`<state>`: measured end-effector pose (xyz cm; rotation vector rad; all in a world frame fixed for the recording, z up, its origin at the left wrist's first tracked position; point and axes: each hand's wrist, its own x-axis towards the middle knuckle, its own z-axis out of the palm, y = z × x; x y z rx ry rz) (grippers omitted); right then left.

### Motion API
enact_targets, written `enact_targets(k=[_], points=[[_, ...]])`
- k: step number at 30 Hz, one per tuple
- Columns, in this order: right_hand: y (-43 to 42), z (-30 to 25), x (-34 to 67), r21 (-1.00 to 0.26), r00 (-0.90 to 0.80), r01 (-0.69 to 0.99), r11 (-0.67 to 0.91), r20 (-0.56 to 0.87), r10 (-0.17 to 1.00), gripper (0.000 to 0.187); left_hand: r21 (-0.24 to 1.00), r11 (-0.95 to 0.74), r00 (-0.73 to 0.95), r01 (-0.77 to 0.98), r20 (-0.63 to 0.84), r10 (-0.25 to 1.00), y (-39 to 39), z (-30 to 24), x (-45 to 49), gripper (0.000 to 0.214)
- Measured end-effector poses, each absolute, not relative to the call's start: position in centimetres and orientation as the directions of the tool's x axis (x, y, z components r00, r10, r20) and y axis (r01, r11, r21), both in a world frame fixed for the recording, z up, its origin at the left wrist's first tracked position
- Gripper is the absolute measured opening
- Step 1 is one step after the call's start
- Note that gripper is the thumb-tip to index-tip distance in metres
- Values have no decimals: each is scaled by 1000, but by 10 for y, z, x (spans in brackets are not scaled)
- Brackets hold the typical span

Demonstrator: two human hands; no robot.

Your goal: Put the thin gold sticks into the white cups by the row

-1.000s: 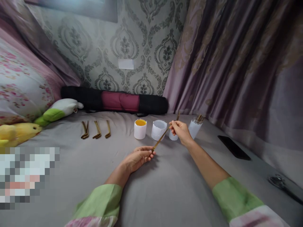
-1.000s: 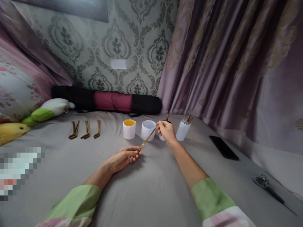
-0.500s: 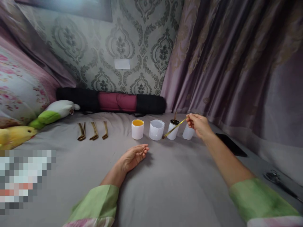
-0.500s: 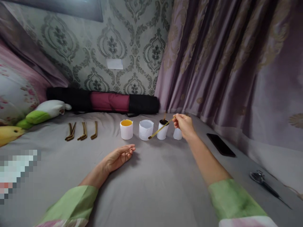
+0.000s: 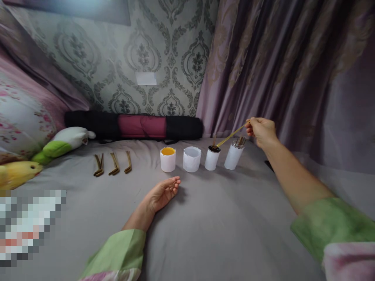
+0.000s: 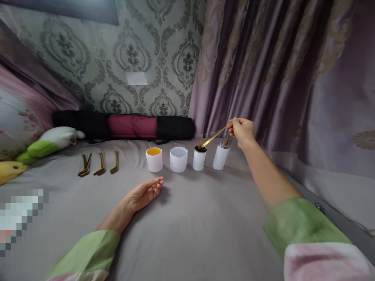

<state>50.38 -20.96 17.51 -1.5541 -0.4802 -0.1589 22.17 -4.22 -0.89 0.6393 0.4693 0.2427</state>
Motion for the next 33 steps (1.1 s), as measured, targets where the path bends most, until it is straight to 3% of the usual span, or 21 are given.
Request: enact_targets(k=[5,12,18,33], points=[[-200,177,513,-865,851,499,-51,478,219,21,617,782,861,-82,-351,367,-43,-9,222,17],[-184,165,524,-782,782,597,-177,519,345,19,616,783,857,-82,-357,371,-43,-7,222,15],[-171,147,533,-737,763,621,-267,491,421,19,612,787,859,-78,-359,365,-44,-5,222,13],[-149,109,534,-690,667,665,-285,378,642,18,621,780,868,-77,-343,360,-42,-7,222,13]])
